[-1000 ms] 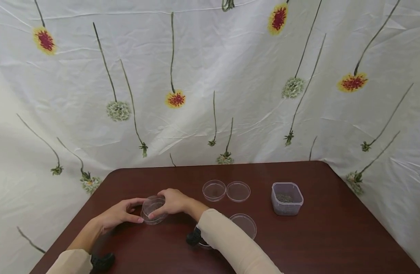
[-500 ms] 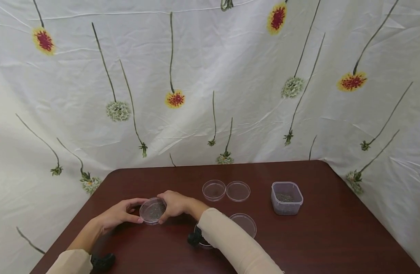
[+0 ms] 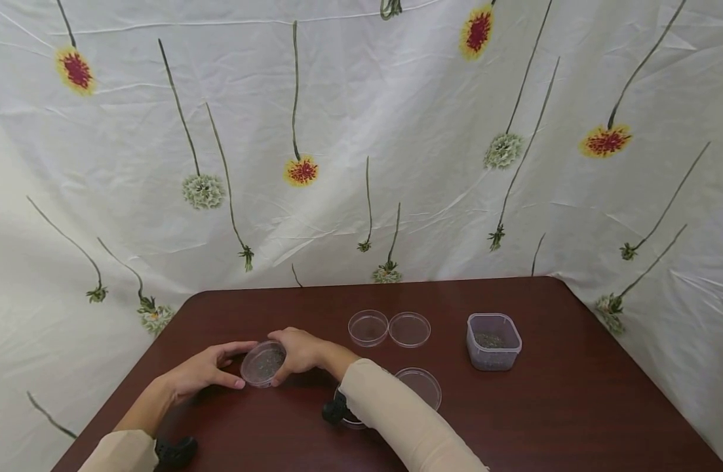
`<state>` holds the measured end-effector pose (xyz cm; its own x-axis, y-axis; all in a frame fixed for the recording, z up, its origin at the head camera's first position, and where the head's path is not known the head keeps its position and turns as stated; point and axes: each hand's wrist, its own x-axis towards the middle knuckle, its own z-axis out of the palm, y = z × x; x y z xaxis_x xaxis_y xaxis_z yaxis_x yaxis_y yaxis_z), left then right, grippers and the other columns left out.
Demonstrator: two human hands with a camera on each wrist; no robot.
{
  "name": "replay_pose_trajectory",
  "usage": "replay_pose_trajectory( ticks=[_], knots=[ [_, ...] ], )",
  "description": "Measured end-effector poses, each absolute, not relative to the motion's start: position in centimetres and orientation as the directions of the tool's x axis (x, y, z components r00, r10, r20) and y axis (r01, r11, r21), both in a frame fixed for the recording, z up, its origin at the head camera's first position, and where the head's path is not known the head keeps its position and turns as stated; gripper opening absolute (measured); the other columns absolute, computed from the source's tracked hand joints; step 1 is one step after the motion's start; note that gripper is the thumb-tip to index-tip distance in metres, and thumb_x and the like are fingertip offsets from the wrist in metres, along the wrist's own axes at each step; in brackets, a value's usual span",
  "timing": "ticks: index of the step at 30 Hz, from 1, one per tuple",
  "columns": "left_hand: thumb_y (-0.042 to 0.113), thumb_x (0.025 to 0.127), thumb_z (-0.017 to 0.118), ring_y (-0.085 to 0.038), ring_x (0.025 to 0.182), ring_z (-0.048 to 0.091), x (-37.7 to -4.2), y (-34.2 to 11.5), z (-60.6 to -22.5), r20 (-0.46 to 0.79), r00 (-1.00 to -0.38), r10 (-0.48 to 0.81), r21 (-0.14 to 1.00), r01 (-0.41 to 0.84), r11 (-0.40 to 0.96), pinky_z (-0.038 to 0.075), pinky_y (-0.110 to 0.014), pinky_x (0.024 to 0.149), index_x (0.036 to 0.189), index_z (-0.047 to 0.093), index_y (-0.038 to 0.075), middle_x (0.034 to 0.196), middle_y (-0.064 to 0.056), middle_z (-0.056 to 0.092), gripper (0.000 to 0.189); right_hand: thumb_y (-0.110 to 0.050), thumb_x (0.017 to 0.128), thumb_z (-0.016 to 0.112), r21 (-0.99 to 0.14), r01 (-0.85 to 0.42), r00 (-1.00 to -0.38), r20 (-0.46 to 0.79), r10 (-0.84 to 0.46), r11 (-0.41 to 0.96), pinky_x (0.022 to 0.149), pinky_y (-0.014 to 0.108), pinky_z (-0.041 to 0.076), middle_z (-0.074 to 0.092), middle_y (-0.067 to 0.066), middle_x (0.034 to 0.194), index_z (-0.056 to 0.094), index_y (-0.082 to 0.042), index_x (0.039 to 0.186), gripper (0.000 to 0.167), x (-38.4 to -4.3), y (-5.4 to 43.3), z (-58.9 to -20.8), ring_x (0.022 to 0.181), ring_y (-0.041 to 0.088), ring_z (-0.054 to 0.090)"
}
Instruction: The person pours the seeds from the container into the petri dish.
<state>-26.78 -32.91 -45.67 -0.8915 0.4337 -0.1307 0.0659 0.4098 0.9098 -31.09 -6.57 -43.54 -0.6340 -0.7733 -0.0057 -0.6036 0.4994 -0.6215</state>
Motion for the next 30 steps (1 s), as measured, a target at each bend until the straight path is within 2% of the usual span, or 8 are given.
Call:
replay_pose_trajectory(
  ticks=[9,13,20,22,26,28,30],
  knots=[
    [0.014,0.085,0.087,-0.044,0.137,0.043,-26.9,-33.1,-45.8,-0.124,-0.897,0.424,0.903,0.076,0.424,0.047,-0.034,0.098,0.154,0.042,-0.004,0.155,-0.026,0.041,0.084,-0.023,0.076,0.095,-0.63,-0.594,-0.641,-0.007,-0.768,0.501,0.106,0.027,0.039,0.053,0.007,0.146,0.044,-0.006,0.156,0.095,-31.2,-6.2,-43.6,0.13,0.013,0.049],
    [0.014,0.085,0.087,-0.043,0.138,0.042,-26.9,-33.1,-45.9,-0.124,-0.898,0.422,0.904,0.073,0.422,0.047,-0.031,0.098,0.154,0.042,-0.004,0.154,-0.025,0.042,0.084,-0.021,0.077,0.095,-0.653,-0.579,-0.638,-0.008,-0.77,0.487,0.104,0.025,0.042,0.056,0.007,0.141,0.045,-0.004,0.155,0.094,-31.2,-6.1,-43.6,0.125,0.013,0.053],
    [0.014,0.086,0.086,-0.042,0.136,0.045,-26.9,-33.0,-45.8,-0.117,-0.9,0.42,0.902,0.08,0.424,0.048,-0.027,0.095,0.152,0.044,-0.005,0.152,-0.025,0.045,0.081,-0.015,0.078,0.094,-0.701,-0.559,-0.62,0.0,-0.784,0.442,0.105,0.023,0.041,0.057,0.011,0.144,0.043,0.001,0.154,0.093,-31.6,-5.4,-43.4,0.128,0.014,0.056],
    [0.015,0.087,0.086,-0.042,0.136,0.045,-26.9,-32.9,-45.7,-0.118,-0.9,0.421,0.899,0.083,0.43,0.048,-0.031,0.098,0.152,0.044,-0.006,0.151,-0.025,0.046,0.08,-0.014,0.077,0.094,-0.709,-0.552,-0.623,0.003,-0.782,0.437,0.104,0.023,0.042,0.058,0.012,0.143,0.043,0.001,0.154,0.092,-31.7,-5.1,-43.2,0.127,0.015,0.057],
    [0.017,0.087,0.085,-0.044,0.139,0.042,-26.9,-32.7,-45.2,-0.109,-0.906,0.408,0.892,0.093,0.443,0.04,-0.051,0.11,0.151,0.046,-0.005,0.151,-0.023,0.048,0.078,-0.015,0.078,0.093,-0.713,-0.545,-0.637,0.009,-0.771,0.442,0.104,0.025,0.043,0.059,0.012,0.142,0.044,-0.002,0.154,0.091,-31.9,-4.6,-42.7,0.128,0.017,0.057],
    [0.017,0.088,0.084,-0.045,0.141,0.04,-26.9,-32.6,-44.9,-0.099,-0.91,0.402,0.892,0.098,0.442,0.034,-0.06,0.112,0.151,0.045,-0.005,0.15,-0.023,0.05,0.078,-0.017,0.078,0.093,-0.715,-0.538,-0.643,0.005,-0.766,0.446,0.104,0.026,0.043,0.058,0.012,0.144,0.044,-0.004,0.155,0.092,-31.9,-4.3,-42.4,0.13,0.018,0.055],
    [0.018,0.087,0.085,-0.045,0.141,0.041,-27.0,-32.4,-44.5,-0.092,-0.919,0.383,0.892,0.095,0.441,0.032,-0.064,0.112,0.151,0.046,-0.004,0.149,-0.022,0.052,0.077,-0.018,0.079,0.093,-0.719,-0.531,-0.645,0.0,-0.764,0.448,0.105,0.027,0.044,0.057,0.012,0.146,0.043,-0.006,0.155,0.092,-31.9,-4.0,-42.0,0.132,0.018,0.054]
  ],
)
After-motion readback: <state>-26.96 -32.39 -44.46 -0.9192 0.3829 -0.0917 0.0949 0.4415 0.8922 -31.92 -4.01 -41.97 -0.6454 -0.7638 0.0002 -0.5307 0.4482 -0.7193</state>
